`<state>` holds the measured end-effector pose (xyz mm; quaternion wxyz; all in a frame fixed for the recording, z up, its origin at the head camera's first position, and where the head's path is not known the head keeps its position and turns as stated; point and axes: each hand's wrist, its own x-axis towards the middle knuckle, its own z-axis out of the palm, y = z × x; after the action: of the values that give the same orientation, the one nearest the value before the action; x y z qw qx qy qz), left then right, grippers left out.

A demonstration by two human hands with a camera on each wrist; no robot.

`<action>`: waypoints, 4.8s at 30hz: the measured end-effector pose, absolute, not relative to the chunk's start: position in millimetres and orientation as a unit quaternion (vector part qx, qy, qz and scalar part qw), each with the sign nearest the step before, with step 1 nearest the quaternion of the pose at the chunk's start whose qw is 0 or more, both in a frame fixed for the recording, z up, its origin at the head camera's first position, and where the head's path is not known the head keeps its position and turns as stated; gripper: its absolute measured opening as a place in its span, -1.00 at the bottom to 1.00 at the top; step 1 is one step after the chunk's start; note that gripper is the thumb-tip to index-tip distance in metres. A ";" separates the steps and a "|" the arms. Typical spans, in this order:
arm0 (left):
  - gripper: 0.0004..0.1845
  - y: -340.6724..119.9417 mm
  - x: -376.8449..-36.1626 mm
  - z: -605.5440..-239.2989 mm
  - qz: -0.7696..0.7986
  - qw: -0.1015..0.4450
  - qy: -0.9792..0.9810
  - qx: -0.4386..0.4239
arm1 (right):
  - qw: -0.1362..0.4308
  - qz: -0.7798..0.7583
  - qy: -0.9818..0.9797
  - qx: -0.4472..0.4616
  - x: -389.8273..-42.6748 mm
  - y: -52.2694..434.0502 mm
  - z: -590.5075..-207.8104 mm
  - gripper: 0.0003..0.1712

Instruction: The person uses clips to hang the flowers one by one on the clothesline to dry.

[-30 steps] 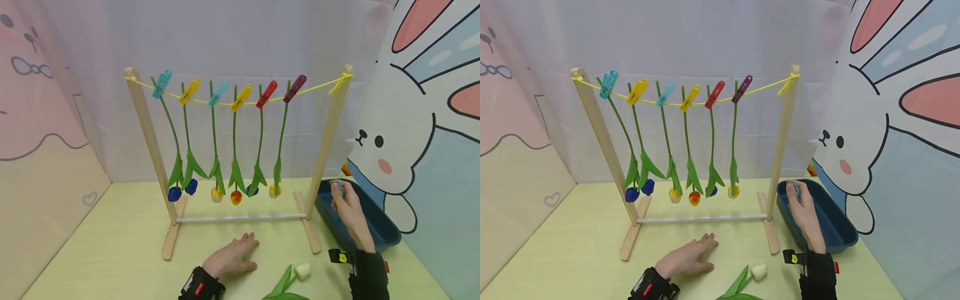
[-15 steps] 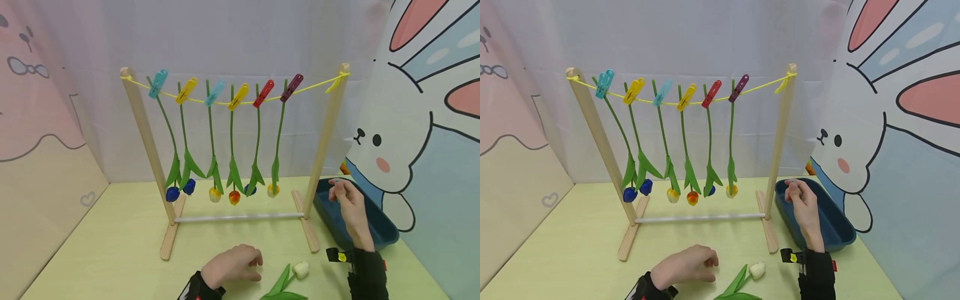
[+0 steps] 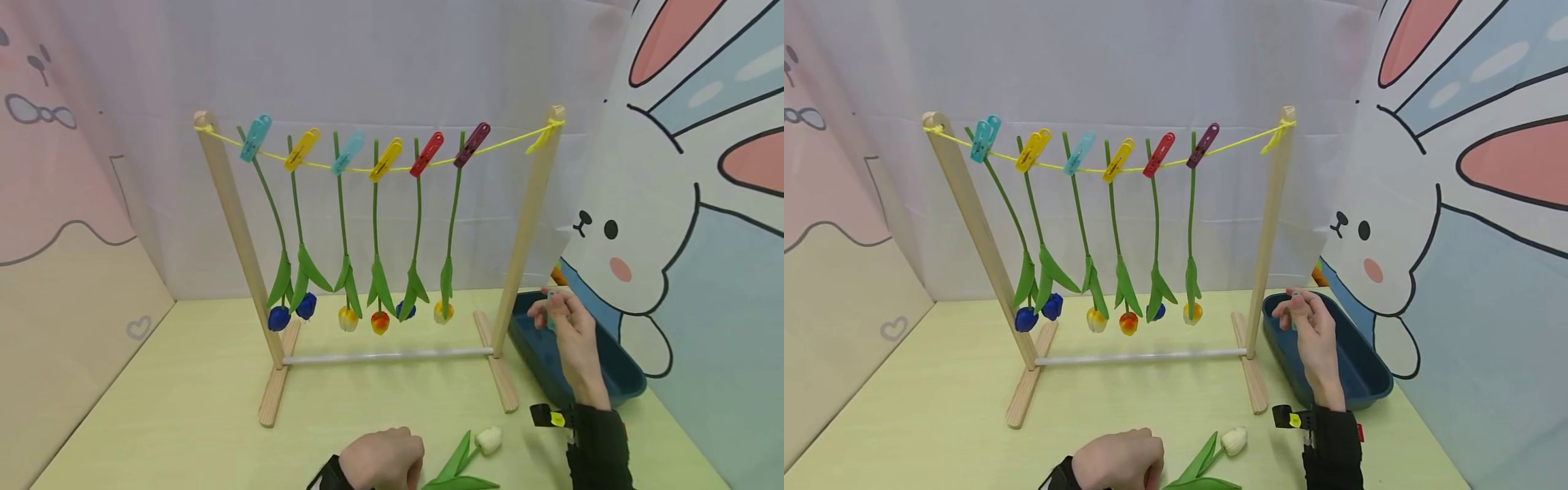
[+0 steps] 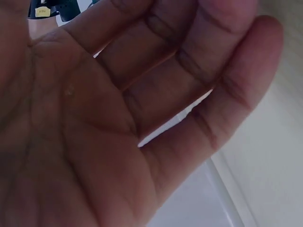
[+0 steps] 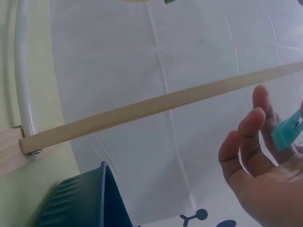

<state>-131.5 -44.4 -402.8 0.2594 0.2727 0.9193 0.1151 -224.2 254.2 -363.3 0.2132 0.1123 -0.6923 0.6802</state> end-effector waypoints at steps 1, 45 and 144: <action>-0.72 -43.4 -130.4 -404.1 0.107 0.253 0.923 0.268 | 0.214 0.680 -0.692 0.111 -223.9 254.4 -362.9 -0.76; -0.70 -57.9 -143.1 -398.5 0.083 0.085 0.943 0.311 | 0.210 0.691 -0.669 0.174 -222.4 257.4 -367.0 -0.76; -0.74 -57.8 -161.1 -386.4 0.693 -0.259 0.631 0.232 | 0.260 0.686 -0.674 0.088 -225.8 248.7 -365.6 -0.76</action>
<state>-161.1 -57.8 -386.4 -0.2589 0.2320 0.6312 0.6933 -225.8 248.7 -365.6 0.2599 0.0878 -0.6736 0.6863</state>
